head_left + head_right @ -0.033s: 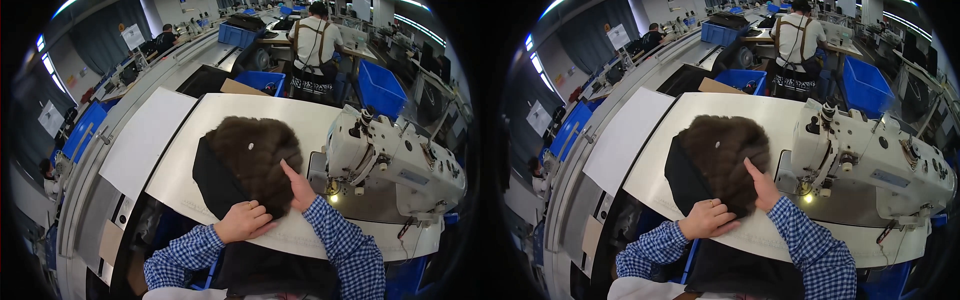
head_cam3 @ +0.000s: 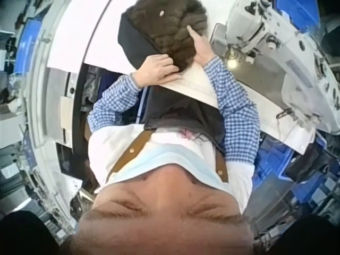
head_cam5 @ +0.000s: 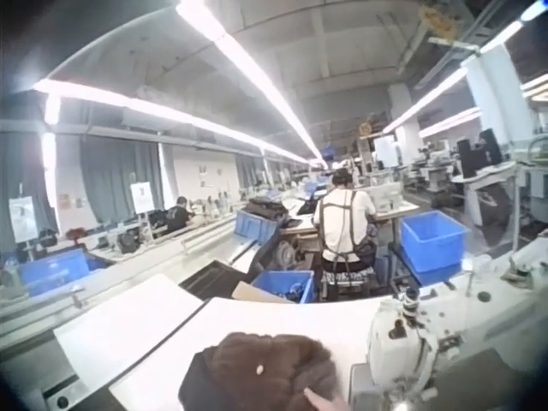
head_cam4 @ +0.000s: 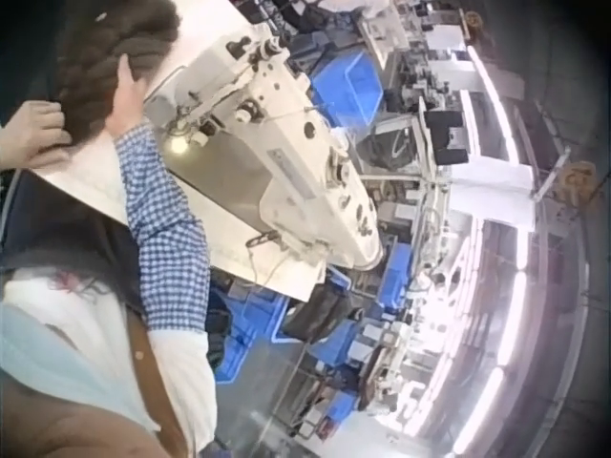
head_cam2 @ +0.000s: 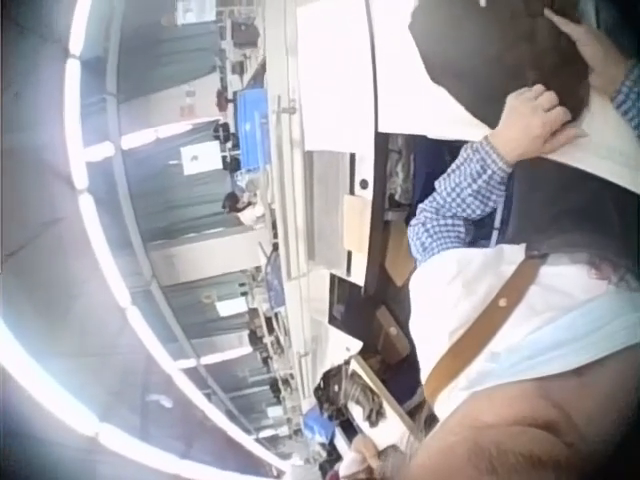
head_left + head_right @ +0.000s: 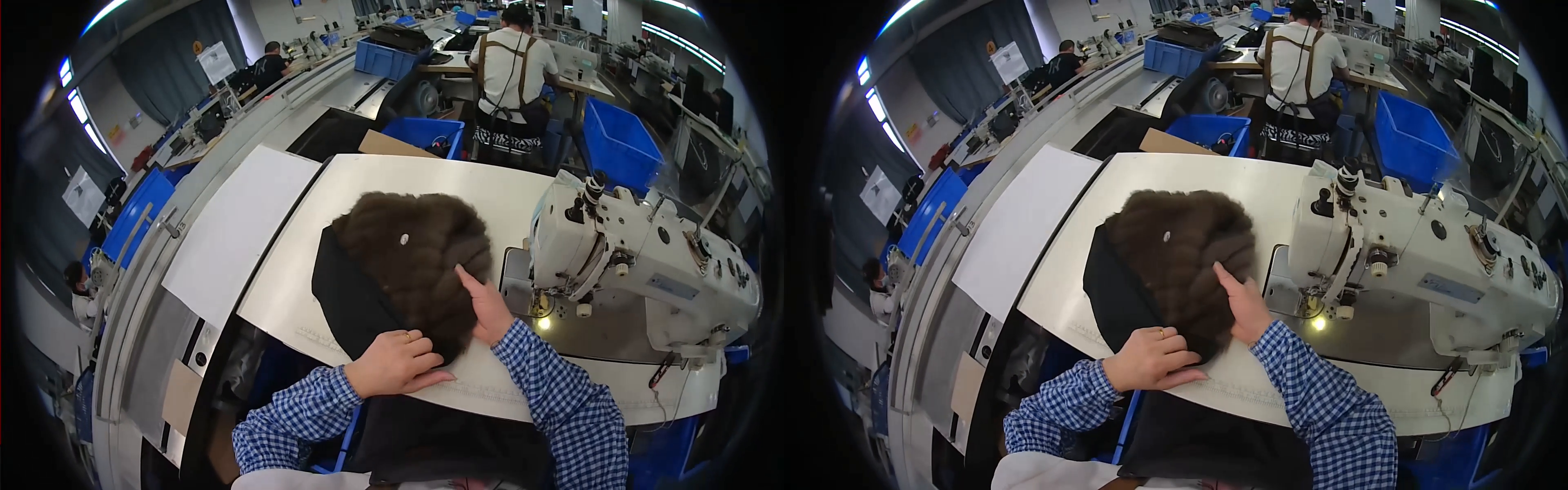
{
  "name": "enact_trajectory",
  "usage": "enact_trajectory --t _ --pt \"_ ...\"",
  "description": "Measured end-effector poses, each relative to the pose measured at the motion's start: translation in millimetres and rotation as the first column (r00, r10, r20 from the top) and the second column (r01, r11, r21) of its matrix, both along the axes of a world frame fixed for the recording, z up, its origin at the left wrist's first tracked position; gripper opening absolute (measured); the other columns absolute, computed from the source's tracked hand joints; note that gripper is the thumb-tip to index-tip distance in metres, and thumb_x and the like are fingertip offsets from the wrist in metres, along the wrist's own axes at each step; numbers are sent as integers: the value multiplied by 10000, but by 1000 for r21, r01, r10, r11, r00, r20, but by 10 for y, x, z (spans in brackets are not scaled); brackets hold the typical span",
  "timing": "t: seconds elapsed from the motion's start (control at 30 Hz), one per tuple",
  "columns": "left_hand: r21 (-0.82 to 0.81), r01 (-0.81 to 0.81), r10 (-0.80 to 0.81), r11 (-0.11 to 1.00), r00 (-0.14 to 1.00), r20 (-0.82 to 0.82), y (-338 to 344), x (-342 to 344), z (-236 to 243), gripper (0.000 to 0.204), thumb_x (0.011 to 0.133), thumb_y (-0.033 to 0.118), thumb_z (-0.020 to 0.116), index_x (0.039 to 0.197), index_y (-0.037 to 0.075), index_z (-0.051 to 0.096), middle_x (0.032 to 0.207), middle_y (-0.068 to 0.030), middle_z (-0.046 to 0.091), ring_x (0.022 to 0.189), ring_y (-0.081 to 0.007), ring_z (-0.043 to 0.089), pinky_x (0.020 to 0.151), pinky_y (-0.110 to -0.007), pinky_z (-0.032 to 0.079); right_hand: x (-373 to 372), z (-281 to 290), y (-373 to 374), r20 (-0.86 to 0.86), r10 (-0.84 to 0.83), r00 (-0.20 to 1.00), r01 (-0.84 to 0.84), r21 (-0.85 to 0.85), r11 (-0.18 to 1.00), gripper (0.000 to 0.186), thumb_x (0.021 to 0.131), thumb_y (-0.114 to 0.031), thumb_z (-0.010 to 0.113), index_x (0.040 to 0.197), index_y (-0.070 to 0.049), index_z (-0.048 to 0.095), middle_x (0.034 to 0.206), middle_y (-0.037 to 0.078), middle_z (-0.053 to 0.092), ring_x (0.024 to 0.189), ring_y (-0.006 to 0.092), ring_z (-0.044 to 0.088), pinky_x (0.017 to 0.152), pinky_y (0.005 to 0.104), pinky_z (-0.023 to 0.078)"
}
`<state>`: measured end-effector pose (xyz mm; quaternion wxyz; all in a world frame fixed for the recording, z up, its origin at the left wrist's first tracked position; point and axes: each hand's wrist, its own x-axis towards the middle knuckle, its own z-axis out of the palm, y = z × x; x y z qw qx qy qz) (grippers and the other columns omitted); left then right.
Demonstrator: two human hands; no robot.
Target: Sewing a fur-lined hat using an industrial sewing machine.
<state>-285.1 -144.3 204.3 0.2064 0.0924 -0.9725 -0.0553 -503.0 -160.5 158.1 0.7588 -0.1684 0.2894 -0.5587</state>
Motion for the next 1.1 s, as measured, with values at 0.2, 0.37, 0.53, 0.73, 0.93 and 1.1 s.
enact_trajectory --t 0.2,0.37,0.53,0.73,0.93,1.1 --pt "-254 -365 260 896 894 -365 -658 -226 650 463 904 326 747 1285 83 648 1426 -140 558 1321 -345 508 1079 -465 412 51 -144 95 -336 -198 921 107 -270 957 360 984 -128 612 1310 18 570 1235 91 670 1055 169 662 914 319 561" --pt "97 -352 363 931 917 -163 -1071 -267 -34 568 997 400 614 1471 106 505 1553 -186 422 1404 -368 417 1167 -480 303 103 -3 189 -533 -204 821 71 -260 963 335 935 -130 629 1233 23 632 1174 84 686 1014 150 649 862 295 547" --pt "111 -375 391 920 883 -258 -802 -270 -247 467 980 342 649 1398 142 586 1457 -199 507 1280 -363 517 1112 -455 374 26 142 231 -159 -142 977 135 -52 989 369 986 -261 649 1261 -16 626 1181 73 693 1033 171 668 901 328 562" --pt "65 -416 411 907 843 -346 -680 -294 -278 516 926 303 717 1368 64 599 1448 -204 517 1251 -386 534 1080 -467 414 -66 116 31 -264 -146 953 141 -39 989 348 1026 -214 616 1315 -21 611 1198 108 711 1070 186 685 902 354 579" --pt "-73 -407 376 910 889 -262 -607 -278 -399 532 918 245 699 1359 -22 569 1453 -217 529 1316 -384 521 1097 -466 425 80 489 97 -675 -733 -87 0 -735 678 462 926 -35 604 1383 -99 610 1211 193 706 791 370 709 696 387 584" --pt "215 -364 378 906 925 -30 -628 -282 -322 296 832 190 723 1029 -22 666 1053 -222 666 1058 -407 602 936 -484 496 285 579 347 -337 -857 -389 -414 -767 490 585 824 -33 647 1394 -159 621 1290 163 684 727 240 717 659 350 585"
